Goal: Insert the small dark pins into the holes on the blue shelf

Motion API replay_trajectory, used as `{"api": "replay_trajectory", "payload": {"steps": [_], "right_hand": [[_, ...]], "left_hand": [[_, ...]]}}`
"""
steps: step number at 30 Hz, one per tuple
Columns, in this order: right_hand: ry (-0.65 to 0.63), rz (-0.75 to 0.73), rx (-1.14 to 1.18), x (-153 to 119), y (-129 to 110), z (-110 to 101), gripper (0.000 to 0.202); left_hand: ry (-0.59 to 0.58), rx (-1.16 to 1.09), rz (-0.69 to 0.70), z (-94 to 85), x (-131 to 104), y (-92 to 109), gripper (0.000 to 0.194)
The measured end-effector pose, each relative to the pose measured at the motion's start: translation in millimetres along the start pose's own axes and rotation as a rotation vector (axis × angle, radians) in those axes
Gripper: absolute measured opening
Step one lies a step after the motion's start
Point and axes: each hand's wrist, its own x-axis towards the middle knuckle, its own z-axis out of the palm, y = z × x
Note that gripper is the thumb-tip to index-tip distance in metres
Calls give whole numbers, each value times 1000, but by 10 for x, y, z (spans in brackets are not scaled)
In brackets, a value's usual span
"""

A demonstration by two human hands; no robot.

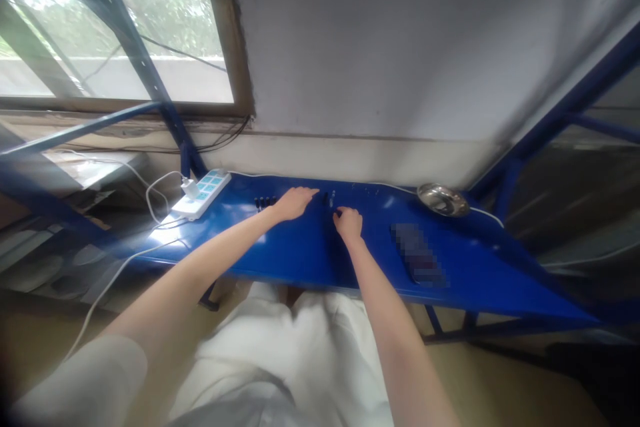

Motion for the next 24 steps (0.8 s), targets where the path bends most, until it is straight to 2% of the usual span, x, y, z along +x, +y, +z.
{"api": "replay_trajectory", "payload": {"steps": [5, 10, 17, 21, 24], "right_hand": [[13, 43, 27, 56, -17, 82, 35], [44, 100, 59, 99, -36, 144, 32], [92, 116, 99, 158, -60, 251, 26], [79, 174, 108, 209, -106, 274, 27], [60, 211, 112, 242, -141, 291, 25]], "left_hand": [[-120, 11, -127, 359, 87, 300, 57], [-174, 46, -222, 523, 209, 340, 65], [-82, 15, -197, 506, 300, 287, 37], [-42, -79, -282, 429, 279, 224, 26], [40, -169, -329, 350, 192, 177, 24]]}}
